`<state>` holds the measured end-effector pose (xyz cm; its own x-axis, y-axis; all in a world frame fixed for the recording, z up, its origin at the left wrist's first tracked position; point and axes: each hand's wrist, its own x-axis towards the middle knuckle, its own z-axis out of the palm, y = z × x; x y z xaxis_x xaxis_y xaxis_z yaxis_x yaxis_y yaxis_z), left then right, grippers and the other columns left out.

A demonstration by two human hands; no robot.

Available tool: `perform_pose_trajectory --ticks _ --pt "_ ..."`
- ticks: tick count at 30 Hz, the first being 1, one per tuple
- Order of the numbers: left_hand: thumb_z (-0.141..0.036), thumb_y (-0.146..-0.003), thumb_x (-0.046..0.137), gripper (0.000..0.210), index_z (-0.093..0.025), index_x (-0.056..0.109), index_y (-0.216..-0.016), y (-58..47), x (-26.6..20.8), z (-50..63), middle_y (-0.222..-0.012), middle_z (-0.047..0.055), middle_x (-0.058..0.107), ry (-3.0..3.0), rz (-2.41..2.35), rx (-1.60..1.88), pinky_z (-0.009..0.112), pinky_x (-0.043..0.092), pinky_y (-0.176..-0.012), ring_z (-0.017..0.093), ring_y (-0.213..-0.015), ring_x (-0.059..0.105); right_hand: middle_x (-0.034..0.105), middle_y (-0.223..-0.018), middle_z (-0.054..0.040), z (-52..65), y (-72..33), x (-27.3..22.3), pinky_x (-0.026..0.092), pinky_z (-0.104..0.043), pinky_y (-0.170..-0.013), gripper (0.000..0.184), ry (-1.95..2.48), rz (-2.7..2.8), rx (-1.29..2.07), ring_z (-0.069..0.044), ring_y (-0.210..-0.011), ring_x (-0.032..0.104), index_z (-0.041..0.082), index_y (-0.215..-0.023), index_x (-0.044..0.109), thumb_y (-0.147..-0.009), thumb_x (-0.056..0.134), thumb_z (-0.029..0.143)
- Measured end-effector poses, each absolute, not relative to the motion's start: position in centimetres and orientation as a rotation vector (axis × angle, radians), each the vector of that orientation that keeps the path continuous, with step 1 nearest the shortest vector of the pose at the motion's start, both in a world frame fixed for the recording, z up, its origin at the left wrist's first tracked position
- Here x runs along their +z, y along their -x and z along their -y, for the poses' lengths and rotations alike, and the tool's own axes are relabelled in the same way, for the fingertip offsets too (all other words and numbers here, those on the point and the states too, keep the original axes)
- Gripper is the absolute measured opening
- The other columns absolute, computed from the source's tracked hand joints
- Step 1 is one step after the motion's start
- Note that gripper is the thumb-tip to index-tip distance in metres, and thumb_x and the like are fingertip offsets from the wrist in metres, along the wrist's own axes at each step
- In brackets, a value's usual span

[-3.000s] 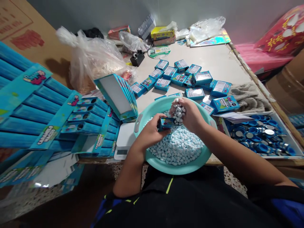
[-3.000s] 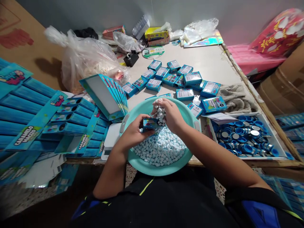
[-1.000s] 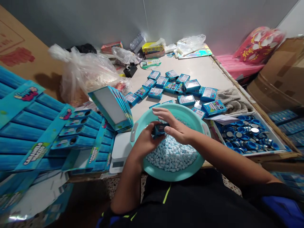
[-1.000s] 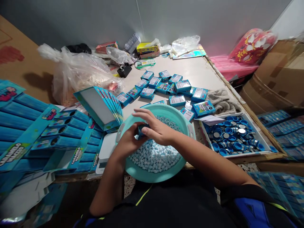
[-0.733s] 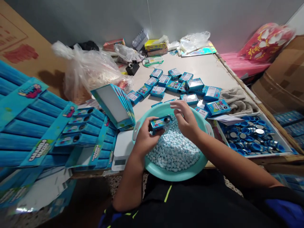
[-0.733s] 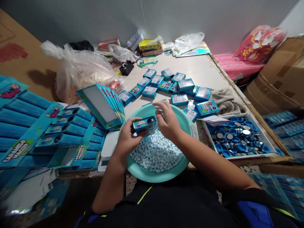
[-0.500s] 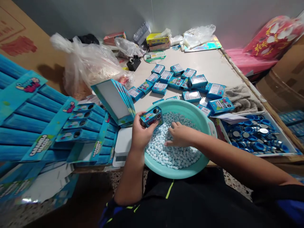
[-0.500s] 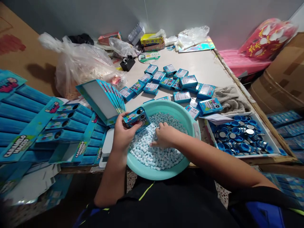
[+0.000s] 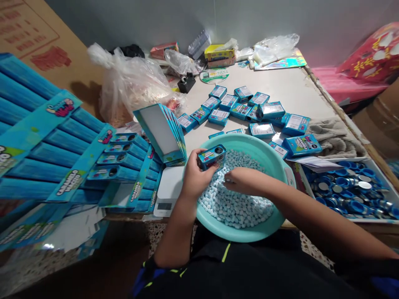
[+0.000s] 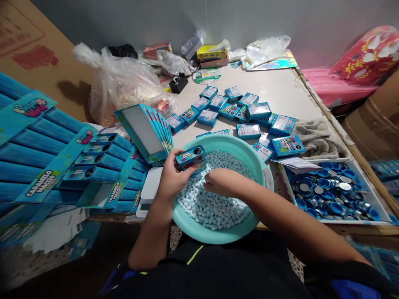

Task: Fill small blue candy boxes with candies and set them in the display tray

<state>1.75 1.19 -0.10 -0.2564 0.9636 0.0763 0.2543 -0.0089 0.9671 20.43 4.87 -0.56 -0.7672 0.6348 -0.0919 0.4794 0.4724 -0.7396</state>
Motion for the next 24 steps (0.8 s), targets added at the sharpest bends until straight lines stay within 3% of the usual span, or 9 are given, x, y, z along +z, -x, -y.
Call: perform_pose_trajectory --ticks 6,11,18,24 --pt "-0.02 -0.075 0.08 0.049 -0.023 0.06 -0.119 -1.7 -0.3 -1.1 -0.113 0.007 0.07 -1.451 -1.591 1.068 0.042 0.053 -0.1 0.025 -0.107 0.068 0.047 -0.056 0.0029 -5.8 -21.7 2.8 0.028 -0.029 -0.048 0.029 0.791 1.778 1.583 -0.011 -0.05 0.039 0.021 -0.068 0.057 -0.094 0.055 0.034" --pt "-0.023 -0.077 0.079 0.049 -0.023 0.06 -0.122 -2.0 0.6 -0.7 -0.115 0.006 0.07 -1.539 -1.465 0.87 0.041 0.054 -0.096 0.025 -0.105 0.068 0.047 -0.061 0.0046 -6.4 -20.6 2.3 0.028 -0.028 -0.049 0.03 0.661 1.225 1.477 -0.011 -0.051 0.04 0.023 -0.075 0.054 -0.095 0.063 0.044" --pt "-0.033 -0.083 0.078 0.047 -0.024 0.058 -0.125 -2.1 1.5 -0.2 -0.117 0.005 0.07 -1.719 -1.375 0.784 0.04 0.054 -0.096 0.026 -0.108 0.067 0.059 -0.078 -0.001 -6.1 -19.7 2.1 0.05 -0.035 -0.075 0.039 0.677 1.377 1.443 -0.018 -0.077 0.058 0.025 -0.084 0.052 -0.095 0.06 0.061" --pt "-0.034 -0.082 0.081 0.052 -0.026 0.058 -0.127 -2.1 0.3 -0.3 -0.115 0.006 0.07 -1.705 -1.391 0.976 0.037 0.057 -0.09 0.024 -0.102 0.069 0.067 -0.103 -0.0082 -6.0 -20.8 2.1 0.052 -0.041 -0.094 0.032 0.811 1.581 1.194 -0.024 -0.103 0.064 0.025 -0.096 0.058 -0.104 0.038 0.05"
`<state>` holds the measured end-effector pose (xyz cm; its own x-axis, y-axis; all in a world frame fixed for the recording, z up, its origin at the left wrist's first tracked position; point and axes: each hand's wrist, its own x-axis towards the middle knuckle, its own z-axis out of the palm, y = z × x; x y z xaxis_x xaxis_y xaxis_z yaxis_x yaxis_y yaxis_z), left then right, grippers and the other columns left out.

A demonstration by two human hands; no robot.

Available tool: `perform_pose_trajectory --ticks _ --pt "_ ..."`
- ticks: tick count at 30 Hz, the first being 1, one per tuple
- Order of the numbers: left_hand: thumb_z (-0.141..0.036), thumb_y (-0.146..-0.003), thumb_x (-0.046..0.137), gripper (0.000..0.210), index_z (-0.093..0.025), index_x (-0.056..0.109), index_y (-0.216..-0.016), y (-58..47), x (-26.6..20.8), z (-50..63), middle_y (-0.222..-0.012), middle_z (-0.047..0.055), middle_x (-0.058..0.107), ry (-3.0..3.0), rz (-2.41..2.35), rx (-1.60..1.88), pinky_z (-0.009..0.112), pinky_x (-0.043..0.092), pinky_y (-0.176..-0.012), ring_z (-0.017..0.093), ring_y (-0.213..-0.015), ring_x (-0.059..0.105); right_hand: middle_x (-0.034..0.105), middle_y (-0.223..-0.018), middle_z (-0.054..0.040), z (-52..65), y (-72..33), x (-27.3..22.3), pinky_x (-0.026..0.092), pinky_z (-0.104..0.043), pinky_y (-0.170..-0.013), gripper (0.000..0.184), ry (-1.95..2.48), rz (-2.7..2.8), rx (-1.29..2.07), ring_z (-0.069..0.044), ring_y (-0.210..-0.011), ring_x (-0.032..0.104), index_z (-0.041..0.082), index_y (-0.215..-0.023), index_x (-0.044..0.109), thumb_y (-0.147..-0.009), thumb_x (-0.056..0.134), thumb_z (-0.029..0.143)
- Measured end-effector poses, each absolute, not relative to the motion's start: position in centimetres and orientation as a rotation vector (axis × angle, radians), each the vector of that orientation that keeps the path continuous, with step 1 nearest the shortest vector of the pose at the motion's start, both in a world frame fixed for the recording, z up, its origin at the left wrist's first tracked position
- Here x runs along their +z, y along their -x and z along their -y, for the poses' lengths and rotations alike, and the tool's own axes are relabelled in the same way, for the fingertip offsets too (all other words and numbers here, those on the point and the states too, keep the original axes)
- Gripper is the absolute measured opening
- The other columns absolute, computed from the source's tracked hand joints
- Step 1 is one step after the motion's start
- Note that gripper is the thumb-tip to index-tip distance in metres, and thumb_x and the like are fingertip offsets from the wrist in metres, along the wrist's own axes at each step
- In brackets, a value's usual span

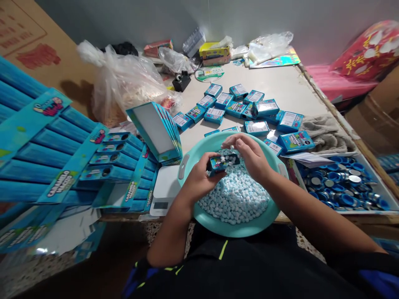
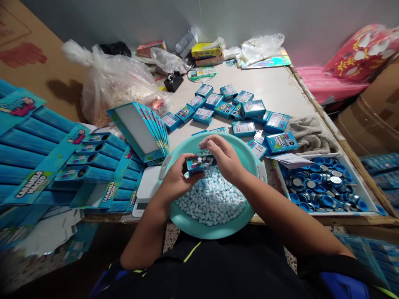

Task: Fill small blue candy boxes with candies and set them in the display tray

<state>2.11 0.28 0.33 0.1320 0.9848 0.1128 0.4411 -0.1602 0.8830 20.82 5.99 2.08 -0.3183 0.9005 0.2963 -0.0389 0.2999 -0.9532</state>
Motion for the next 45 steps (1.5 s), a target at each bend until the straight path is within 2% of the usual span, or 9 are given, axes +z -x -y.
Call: perform_pose_trajectory --ticks 2,6,9,15,24,37,39,42,45 --pt "-0.035 -0.082 0.081 0.052 -0.025 0.058 -0.127 -2.1 0.2 -0.3 -0.112 0.005 0.07 -1.682 -1.432 1.05 0.035 0.058 -0.086 0.022 -0.097 0.07 0.067 -0.109 -0.0087 -5.9 -21.1 2.1 0.052 -0.042 -0.096 0.029 0.809 1.653 1.065 -0.024 -0.108 0.063 0.026 -0.101 0.062 -0.104 0.04 0.045" --pt "-0.033 -0.085 0.079 0.045 -0.024 0.06 -0.125 -2.2 0.4 -0.2 -0.112 0.006 0.07 -1.761 -1.479 1.121 0.033 0.058 -0.088 0.021 -0.097 0.07 0.064 -0.116 -0.0109 -5.9 -21.3 2.1 0.053 -0.041 -0.098 0.019 0.809 1.88 0.886 -0.025 -0.113 0.062 0.025 -0.109 0.069 -0.099 0.058 0.038" --pt "-0.031 -0.086 0.077 0.043 -0.025 0.06 -0.125 -2.2 0.6 -0.1 -0.112 0.005 0.071 -1.843 -1.51 1.102 0.033 0.057 -0.09 0.021 -0.099 0.07 0.066 -0.108 -0.0101 -6.1 -21.4 1.8 0.055 -0.041 -0.093 0.018 0.81 2.013 0.788 -0.024 -0.103 0.065 0.024 -0.107 0.074 -0.097 0.064 0.035" --pt "-0.025 -0.083 0.077 0.045 -0.024 0.061 -0.125 -2.1 0.6 -0.1 -0.113 0.005 0.072 -1.868 -1.556 1.046 0.032 0.056 -0.088 0.022 -0.099 0.07 0.069 -0.096 -0.0086 -6.6 -21.8 0.8 0.057 -0.037 -0.075 0.021 0.834 1.999 0.697 -0.022 -0.086 0.067 0.024 -0.101 0.081 -0.097 0.061 0.031" --pt "-0.026 -0.082 0.079 0.046 -0.024 0.06 -0.125 -2.1 0.4 -0.1 -0.114 0.006 0.072 -1.808 -1.551 1.05 0.035 0.057 -0.089 0.023 -0.103 0.071 0.07 -0.09 -0.0086 -6.8 -22.1 0.8 0.056 -0.037 -0.07 0.025 0.789 2.011 0.633 -0.022 -0.08 0.066 0.024 -0.092 0.081 -0.096 0.057 0.026" --pt "-0.029 -0.083 0.08 0.05 -0.024 0.059 -0.128 -2.1 0.4 0.3 -0.115 0.006 0.071 -1.809 -1.491 1.064 0.034 0.057 -0.089 0.022 -0.103 0.07 0.075 -0.09 -0.0063 -6.1 -22.2 1.4 0.061 -0.041 -0.076 0.011 0.872 1.906 0.778 -0.023 -0.081 0.071 0.025 -0.092 0.076 -0.091 0.066 0.029" --pt "-0.033 -0.083 0.08 0.051 -0.024 0.059 -0.129 -2.2 0.3 0.3 -0.113 0.007 0.071 -1.765 -1.479 1.09 0.033 0.059 -0.085 0.022 -0.098 0.071 0.074 -0.101 -0.0073 -6.1 -22.0 1.2 0.062 -0.043 -0.081 0.018 0.866 1.769 0.85 -0.024 -0.088 0.073 0.026 -0.107 0.072 -0.091 0.068 0.032" --pt "-0.038 -0.083 0.082 0.054 -0.024 0.058 -0.13 -2.2 0.1 0.2 -0.114 0.008 0.071 -1.706 -1.438 1.166 0.033 0.06 -0.083 0.022 -0.098 0.072 0.07 -0.116 -0.0079 -6.1 -21.9 0.7 0.062 -0.046 -0.092 0.047 0.837 1.541 0.982 -0.026 -0.104 0.073 0.031 -0.132 0.058 -0.088 0.073 0.037" --pt "-0.036 -0.083 0.082 0.053 -0.023 0.059 -0.129 -2.2 0.0 0.2 -0.118 0.01 0.07 -1.743 -1.41 1.221 0.037 0.06 -0.091 0.024 -0.106 0.071 0.068 -0.121 -0.0088 -6.4 -22.1 0.2 0.06 -0.048 -0.097 0.06 0.845 1.514 1.093 -0.028 -0.113 0.07 0.033 -0.136 0.054 -0.083 0.079 0.042"
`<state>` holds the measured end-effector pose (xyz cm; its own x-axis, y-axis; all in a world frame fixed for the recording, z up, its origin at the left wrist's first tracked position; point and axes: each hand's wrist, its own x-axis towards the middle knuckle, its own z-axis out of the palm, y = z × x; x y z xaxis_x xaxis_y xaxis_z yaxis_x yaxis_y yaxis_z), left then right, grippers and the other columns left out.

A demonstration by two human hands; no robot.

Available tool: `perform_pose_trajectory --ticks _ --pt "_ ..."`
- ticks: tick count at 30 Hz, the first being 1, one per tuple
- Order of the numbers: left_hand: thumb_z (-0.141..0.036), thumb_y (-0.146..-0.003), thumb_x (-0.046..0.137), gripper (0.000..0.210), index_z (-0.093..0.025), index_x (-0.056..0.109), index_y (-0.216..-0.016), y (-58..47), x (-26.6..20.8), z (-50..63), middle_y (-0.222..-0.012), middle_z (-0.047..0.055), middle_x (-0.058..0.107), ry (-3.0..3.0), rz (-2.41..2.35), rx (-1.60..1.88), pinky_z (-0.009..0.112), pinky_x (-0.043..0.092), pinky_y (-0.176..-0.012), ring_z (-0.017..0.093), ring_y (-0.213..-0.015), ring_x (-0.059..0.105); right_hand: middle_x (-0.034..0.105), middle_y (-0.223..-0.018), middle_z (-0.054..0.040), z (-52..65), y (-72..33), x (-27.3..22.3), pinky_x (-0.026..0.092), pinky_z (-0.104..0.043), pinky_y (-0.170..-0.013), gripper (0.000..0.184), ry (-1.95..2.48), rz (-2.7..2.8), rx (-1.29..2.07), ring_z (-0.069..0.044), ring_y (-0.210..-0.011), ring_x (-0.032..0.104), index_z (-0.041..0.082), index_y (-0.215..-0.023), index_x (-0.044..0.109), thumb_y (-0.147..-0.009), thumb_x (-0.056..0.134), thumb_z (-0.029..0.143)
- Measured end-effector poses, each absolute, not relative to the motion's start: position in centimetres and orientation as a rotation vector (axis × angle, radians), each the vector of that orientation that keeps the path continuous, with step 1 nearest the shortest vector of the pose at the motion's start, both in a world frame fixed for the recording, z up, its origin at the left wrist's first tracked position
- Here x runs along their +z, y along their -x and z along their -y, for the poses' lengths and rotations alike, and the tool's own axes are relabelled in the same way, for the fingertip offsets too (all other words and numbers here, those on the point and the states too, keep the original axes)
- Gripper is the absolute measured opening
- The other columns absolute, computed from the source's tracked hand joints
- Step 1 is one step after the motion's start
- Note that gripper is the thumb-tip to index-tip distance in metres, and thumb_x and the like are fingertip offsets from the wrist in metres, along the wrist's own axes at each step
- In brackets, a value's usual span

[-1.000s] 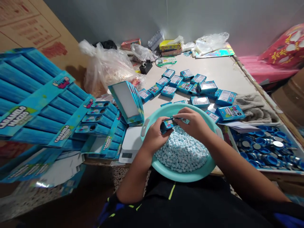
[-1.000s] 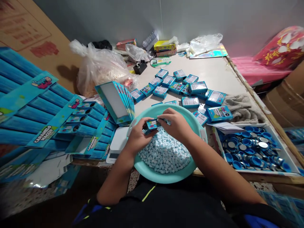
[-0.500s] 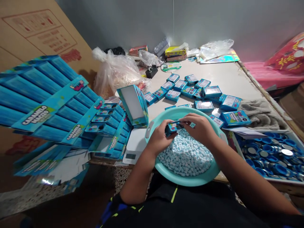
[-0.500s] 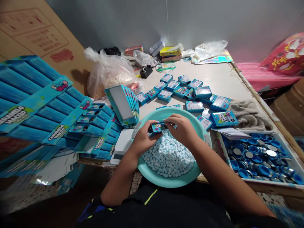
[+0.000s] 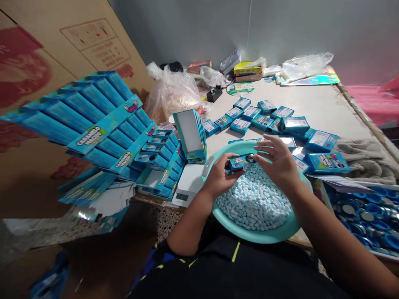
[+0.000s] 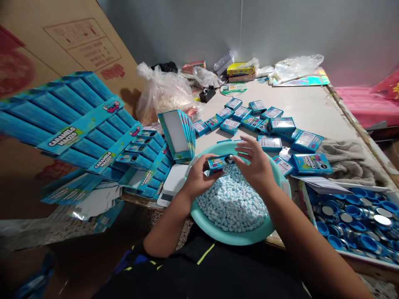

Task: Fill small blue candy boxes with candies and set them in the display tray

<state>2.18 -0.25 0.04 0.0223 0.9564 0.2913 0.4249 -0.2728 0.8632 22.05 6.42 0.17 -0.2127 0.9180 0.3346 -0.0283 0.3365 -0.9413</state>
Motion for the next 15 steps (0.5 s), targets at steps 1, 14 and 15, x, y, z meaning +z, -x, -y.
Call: perform_pose_trajectory --ticks 1,14,15 --pt "-0.036 -0.083 0.081 0.051 -0.023 0.06 -0.128 -2.2 0.1 0.3 -0.119 0.01 0.07 -1.778 -1.405 1.214 0.038 0.059 -0.093 0.025 -0.108 0.07 0.068 -0.121 -0.0099 -6.6 -22.2 0.0 0.061 -0.048 -0.095 0.063 0.873 1.527 1.157 -0.029 -0.113 0.07 0.032 -0.137 0.054 -0.081 0.081 0.044" --pt "-0.036 -0.08 0.084 0.053 -0.023 0.062 -0.126 -2.8 -0.2 0.7 -0.116 0.009 0.071 -1.718 -1.451 1.324 0.039 0.059 -0.095 0.024 -0.103 0.071 0.072 -0.123 -0.0131 -7.7 -23.0 -0.1 0.057 -0.05 -0.093 0.041 1.019 1.534 1.43 -0.03 -0.11 0.07 0.024 -0.128 0.061 -0.089 0.058 0.038" --pt "-0.035 -0.08 0.084 0.051 -0.023 0.063 -0.124 -3.0 -0.2 0.8 -0.118 0.009 0.071 -1.721 -1.51 1.361 0.04 0.058 -0.097 0.025 -0.106 0.07 0.071 -0.124 -0.0134 -7.6 -23.0 -0.4 0.055 -0.051 -0.094 0.039 1.062 1.666 1.293 -0.031 -0.111 0.069 0.024 -0.127 0.062 -0.091 0.058 0.039"
